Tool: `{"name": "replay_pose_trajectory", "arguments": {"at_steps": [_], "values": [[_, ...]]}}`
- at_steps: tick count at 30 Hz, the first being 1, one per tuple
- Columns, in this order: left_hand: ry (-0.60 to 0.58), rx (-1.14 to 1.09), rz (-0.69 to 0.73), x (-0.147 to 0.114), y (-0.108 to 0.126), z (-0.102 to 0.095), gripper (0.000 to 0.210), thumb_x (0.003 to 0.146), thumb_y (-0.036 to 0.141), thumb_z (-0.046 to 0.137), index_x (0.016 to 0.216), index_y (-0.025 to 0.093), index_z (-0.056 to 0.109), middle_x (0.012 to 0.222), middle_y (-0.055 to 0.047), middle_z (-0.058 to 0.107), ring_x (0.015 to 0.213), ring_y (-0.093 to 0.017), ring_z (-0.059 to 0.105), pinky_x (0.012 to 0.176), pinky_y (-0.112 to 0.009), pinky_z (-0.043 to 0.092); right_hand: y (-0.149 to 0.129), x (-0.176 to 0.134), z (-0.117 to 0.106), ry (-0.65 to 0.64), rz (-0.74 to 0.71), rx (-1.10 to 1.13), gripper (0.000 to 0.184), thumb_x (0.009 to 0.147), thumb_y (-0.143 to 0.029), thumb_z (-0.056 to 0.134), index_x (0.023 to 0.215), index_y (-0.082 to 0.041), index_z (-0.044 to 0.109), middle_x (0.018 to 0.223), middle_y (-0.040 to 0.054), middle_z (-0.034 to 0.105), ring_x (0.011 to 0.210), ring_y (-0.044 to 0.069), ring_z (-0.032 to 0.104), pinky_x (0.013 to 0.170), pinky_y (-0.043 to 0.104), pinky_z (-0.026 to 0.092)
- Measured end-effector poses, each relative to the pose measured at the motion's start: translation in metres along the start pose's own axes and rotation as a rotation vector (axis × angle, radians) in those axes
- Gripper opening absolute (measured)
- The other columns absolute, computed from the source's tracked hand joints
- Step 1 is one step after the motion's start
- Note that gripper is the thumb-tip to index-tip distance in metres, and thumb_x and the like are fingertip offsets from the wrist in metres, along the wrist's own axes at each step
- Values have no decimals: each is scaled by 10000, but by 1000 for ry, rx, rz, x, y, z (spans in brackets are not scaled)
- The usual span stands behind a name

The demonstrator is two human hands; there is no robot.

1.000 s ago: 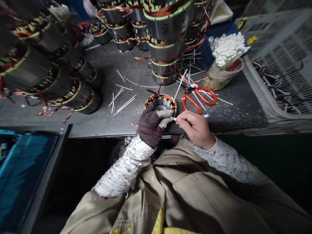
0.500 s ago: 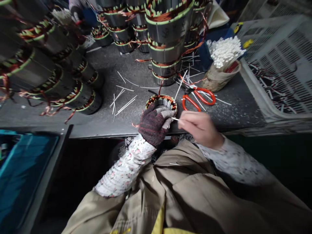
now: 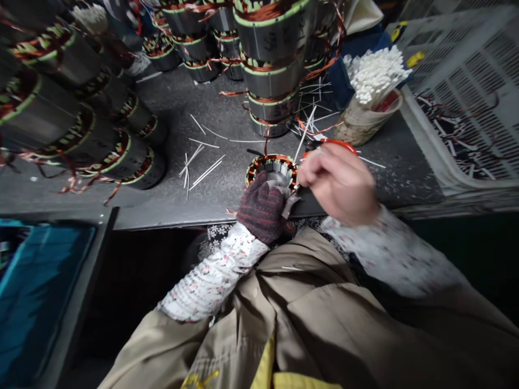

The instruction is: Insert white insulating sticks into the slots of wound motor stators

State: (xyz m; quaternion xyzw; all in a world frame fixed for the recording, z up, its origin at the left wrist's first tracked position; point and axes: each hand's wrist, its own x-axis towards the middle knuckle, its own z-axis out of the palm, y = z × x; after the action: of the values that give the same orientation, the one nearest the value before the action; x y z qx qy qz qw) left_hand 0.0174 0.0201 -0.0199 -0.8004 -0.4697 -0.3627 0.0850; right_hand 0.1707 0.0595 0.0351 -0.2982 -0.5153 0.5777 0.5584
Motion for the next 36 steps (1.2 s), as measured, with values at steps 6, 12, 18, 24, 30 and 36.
{"name": "replay_pose_trajectory", "arguments": {"at_steps": [6,12,18,24,30,36], "values": [[-108,77,153,9,3,-22,301,994,273,593,1268,161,649,1192,-99,756,1275,-305,657,1247,-632,384,25,10,-3,71,-418,-561,338,971,-520,618,800,-228,610,1020,77,686,937,208,662,820,378,573],[-677,59,228,42,-40,-64,281,999,238,541,1217,189,711,1111,-99,767,1020,-249,727,921,-411,586,38,-39,-27,-84,-708,-1078,250,930,-132,524,1085,-215,702,1203,118,709,1085,255,702,879,427,623],[-833,128,268,70,-36,-64,291,958,230,546,1195,189,711,1203,-115,736,1091,-288,697,988,-466,542,37,-32,-38,125,-836,-1076,210,905,-113,507,965,-243,660,1070,78,698,1075,247,703,814,413,633],[-652,-125,374,58,-49,-51,201,982,373,588,961,198,684,1139,-70,756,1118,-261,687,1198,-539,411,24,45,-118,700,-580,-1037,78,961,-308,563,956,-233,584,871,41,630,705,164,624,652,347,567],[-272,-220,219,21,-38,-26,108,958,298,659,948,195,626,976,-69,759,992,-230,738,1072,-473,559,18,98,-160,609,-395,-1170,54,852,-172,675,828,-213,648,856,39,640,805,197,650,850,405,573],[-30,-174,98,5,-17,-21,175,922,272,719,1004,192,587,1195,-128,733,1151,-253,729,936,-429,646,7,75,-149,617,-459,-1003,45,899,-201,607,867,-218,632,782,2,638,650,155,632,674,333,556]]}}
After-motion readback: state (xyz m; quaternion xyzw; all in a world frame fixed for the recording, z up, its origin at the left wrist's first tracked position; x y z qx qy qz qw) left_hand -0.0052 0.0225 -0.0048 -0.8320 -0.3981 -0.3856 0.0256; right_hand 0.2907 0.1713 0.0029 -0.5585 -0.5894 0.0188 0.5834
